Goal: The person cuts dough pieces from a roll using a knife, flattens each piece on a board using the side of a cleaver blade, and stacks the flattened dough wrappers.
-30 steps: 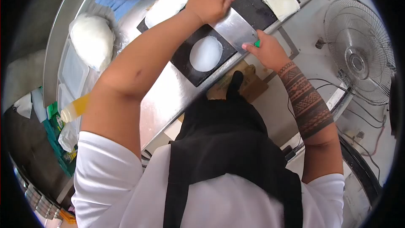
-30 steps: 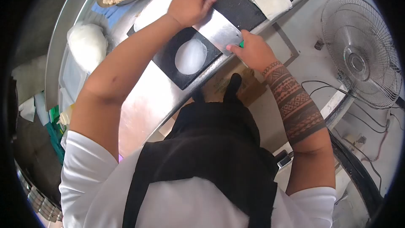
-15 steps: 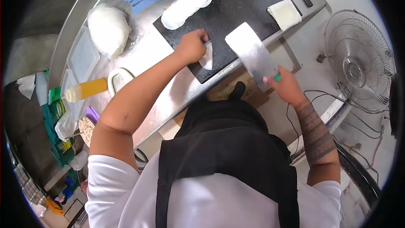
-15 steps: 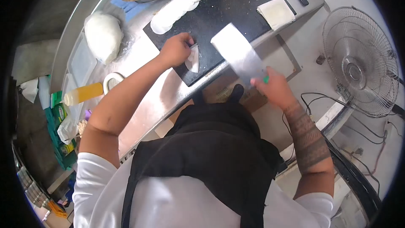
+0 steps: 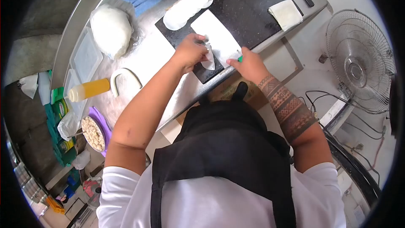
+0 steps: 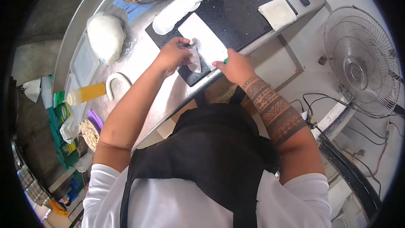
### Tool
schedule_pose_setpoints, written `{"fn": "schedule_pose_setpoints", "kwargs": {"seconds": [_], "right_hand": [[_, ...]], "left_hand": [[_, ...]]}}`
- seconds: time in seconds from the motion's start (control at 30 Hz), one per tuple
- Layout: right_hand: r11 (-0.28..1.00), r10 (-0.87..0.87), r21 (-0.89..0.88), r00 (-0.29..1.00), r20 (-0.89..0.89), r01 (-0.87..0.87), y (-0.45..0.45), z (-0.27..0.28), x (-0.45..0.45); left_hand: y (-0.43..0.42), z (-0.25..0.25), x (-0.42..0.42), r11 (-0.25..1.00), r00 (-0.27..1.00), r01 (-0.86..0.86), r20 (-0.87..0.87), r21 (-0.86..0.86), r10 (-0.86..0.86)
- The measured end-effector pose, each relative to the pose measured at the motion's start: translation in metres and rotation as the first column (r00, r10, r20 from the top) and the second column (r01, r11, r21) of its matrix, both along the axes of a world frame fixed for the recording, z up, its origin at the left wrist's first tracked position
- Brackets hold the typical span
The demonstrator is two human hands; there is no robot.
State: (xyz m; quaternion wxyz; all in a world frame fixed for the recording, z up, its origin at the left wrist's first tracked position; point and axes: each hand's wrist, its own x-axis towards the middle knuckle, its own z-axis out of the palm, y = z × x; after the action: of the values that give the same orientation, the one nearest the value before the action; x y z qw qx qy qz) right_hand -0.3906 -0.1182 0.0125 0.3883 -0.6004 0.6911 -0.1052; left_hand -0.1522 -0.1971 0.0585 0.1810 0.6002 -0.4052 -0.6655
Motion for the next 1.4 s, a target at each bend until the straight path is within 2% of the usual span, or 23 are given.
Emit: {"fn": "schedule_pose_setpoints", "kwargs": {"seconds": [0.2,0.3,0.43,0.53,0.63,0.67,0.7,0.73,0.77,0.8,0.9,0.93,1.0,1.07,1.1,1.2,1.27,1.33,1.37,1.4], "right_hand": [[0.996,0.089,0.018,0.995,0.044,-0.090,0.053,0.009,0.006],[0.976,0.159,0.138,0.984,0.079,-0.169,0.082,0.015,0.011],[0.992,0.077,0.088,0.981,0.180,-0.094,0.105,0.001,-0.001],[0.997,-0.042,0.075,0.987,0.153,0.030,0.105,0.001,-0.030],[0.991,-0.120,-0.039,0.977,0.174,0.129,0.103,0.002,-0.061],[0.988,-0.150,-0.031,0.983,0.103,0.154,0.103,-0.002,-0.071],[0.983,-0.180,-0.017,0.978,0.107,0.183,0.103,0.004,-0.075],[0.977,-0.210,-0.001,0.971,0.112,0.212,0.103,0.012,-0.079],[0.971,-0.240,0.015,0.964,0.116,0.240,0.104,0.017,-0.083],[0.968,-0.247,-0.018,0.960,0.134,0.252,0.108,0.010,-0.087],[0.963,-0.255,-0.062,0.961,0.108,0.262,0.120,0.008,-0.084],[0.953,-0.294,-0.023,0.936,0.195,0.304,0.119,0.024,-0.077],[0.947,-0.315,0.000,0.929,0.195,0.321,0.125,0.016,-0.074],[0.942,-0.333,0.025,0.922,0.197,0.335,0.134,-0.007,-0.075],[0.943,-0.332,0.045,0.925,0.186,0.329,0.132,-0.001,-0.075],[0.952,-0.307,0.062,0.935,0.180,0.300,0.129,0.009,-0.078],[0.958,-0.281,0.008,0.934,0.221,0.287,0.128,-0.004,-0.081],[0.973,-0.201,-0.054,0.935,0.292,0.226,0.115,0.011,-0.074],[0.979,-0.150,-0.083,0.933,0.327,0.187,0.107,0.019,-0.067],[0.985,-0.135,-0.062,0.936,0.326,0.164,0.097,0.022,-0.058]], "left_hand": [[0.013,0.011,0.041,0.997,0.992,0.079,0.094,0.019,-0.080],[0.031,0.014,0.062,0.997,0.989,0.072,0.127,-0.001,-0.072],[0.052,0.034,0.074,0.988,0.976,0.106,0.202,-0.114,-0.081],[0.045,0.064,0.063,0.953,0.940,0.192,0.322,-0.233,-0.111],[0.012,0.079,0.042,0.860,0.948,0.256,0.289,-0.441,-0.134],[-0.005,0.091,0.029,0.862,0.959,0.245,0.243,-0.444,-0.147],[-0.022,0.102,0.013,0.850,0.969,0.212,0.217,-0.481,-0.119],[-0.045,0.102,0.001,0.811,0.985,0.167,0.137,-0.561,-0.108],[-0.069,0.104,-0.013,0.815,0.995,0.073,-0.019,-0.575,-0.103],[-0.092,0.108,-0.030,0.803,0.994,0.018,-0.076,-0.596,-0.078],[-0.156,0.102,-0.072,0.821,0.973,-0.137,-0.229,-0.554,0.008],[-0.177,0.090,-0.084,0.833,0.973,-0.163,-0.228,-0.529,0.045],[-0.215,0.041,-0.102,0.855,0.968,-0.213,-0.221,-0.473,0.119],[-0.253,-0.041,-0.099,0.797,0.967,-0.041,0.177,-0.603,0.184],[-0.253,-0.047,-0.098,0.770,0.902,0.061,0.365,-0.636,0.230],[-0.218,-0.063,-0.077,0.519,0.859,0.009,0.272,-0.855,0.433],[-0.174,-0.061,-0.041,0.475,0.915,-0.011,0.183,-0.880,0.359],[-0.107,-0.047,0.003,0.543,0.902,-0.017,0.222,-0.839,0.371],[-0.074,-0.054,0.028,0.538,0.865,0.004,0.273,-0.843,0.421],[-0.038,-0.043,0.052,0.670,0.834,-0.036,0.348,-0.742,0.429]]}}
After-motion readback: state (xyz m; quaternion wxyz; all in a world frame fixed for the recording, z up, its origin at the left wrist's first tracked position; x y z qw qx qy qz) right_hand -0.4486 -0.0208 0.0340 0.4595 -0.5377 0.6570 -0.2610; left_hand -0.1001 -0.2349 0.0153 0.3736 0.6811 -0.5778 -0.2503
